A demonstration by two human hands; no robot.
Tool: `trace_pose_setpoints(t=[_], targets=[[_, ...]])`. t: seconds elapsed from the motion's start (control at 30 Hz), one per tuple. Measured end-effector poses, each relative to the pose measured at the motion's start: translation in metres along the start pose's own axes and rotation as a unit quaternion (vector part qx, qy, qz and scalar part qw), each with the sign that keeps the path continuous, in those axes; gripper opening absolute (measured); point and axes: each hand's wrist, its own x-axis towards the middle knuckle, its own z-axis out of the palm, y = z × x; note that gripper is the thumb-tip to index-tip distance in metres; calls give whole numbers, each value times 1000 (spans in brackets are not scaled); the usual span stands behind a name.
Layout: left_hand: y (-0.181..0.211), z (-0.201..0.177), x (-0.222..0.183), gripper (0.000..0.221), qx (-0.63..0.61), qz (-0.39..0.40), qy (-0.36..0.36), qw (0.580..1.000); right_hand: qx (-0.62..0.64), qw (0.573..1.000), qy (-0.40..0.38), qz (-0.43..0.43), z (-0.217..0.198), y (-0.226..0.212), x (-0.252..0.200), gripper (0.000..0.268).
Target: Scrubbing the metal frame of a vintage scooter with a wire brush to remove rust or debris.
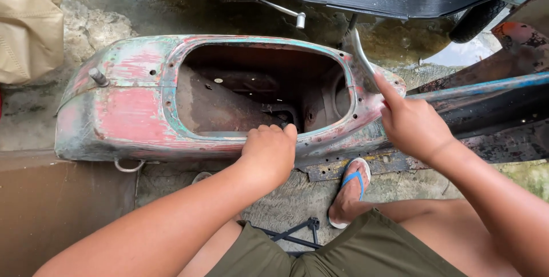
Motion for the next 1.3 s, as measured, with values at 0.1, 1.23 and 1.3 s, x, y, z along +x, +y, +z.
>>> trace_pose_setpoints(t=[0.1,1.23,1.3], targets=[[0,2,2,39,-21,-2,9,1000,-31,997,38,-56,3,-6,48,75],[-2,6,3,54,-7,7,32,999,12,996,53,-66,19,19,-59,71],[0,1,2,49,-13,-3,5,1000,-4,999,24,-40,23,23,-79,76]])
